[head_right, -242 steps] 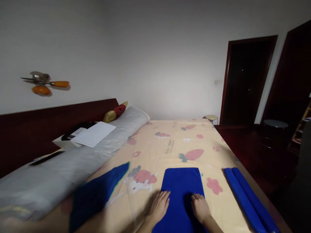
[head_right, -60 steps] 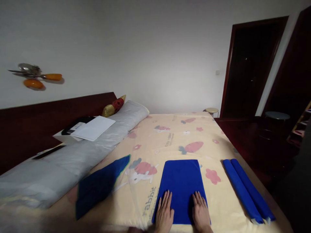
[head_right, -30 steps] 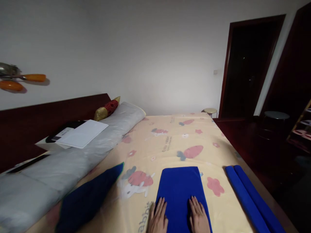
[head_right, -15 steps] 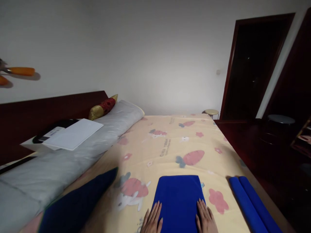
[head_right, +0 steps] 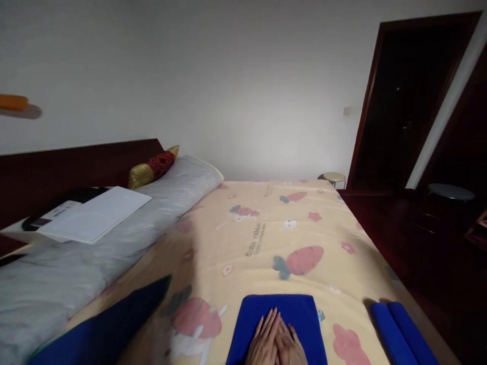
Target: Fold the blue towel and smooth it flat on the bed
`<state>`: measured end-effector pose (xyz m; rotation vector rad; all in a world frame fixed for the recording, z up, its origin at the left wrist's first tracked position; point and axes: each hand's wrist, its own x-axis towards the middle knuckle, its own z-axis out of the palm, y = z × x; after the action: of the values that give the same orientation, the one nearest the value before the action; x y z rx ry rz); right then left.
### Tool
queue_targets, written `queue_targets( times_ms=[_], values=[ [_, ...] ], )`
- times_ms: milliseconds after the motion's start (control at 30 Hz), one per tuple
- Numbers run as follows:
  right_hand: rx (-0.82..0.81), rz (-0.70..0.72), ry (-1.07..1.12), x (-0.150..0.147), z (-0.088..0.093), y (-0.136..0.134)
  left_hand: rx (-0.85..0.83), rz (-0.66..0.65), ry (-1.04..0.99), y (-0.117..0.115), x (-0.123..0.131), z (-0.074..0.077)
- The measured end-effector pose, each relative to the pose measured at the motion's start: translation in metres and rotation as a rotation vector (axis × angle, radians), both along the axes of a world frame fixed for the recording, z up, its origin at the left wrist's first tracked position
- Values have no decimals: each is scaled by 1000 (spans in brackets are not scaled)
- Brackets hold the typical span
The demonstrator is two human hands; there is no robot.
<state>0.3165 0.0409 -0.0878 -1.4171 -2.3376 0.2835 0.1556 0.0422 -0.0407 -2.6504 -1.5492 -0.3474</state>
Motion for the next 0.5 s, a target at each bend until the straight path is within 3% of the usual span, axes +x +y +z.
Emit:
queue_targets(
  times_ms=[67, 233, 500],
  values=[
    [-65, -43, 10, 15, 9, 13, -32, 31, 8, 14, -10, 11],
    [-154, -346, 12, 64, 31, 31, 4, 404, 0, 34, -49, 14],
    [-188, -399, -52, 66, 41, 29, -75, 458, -28, 34, -48, 19]
  ],
)
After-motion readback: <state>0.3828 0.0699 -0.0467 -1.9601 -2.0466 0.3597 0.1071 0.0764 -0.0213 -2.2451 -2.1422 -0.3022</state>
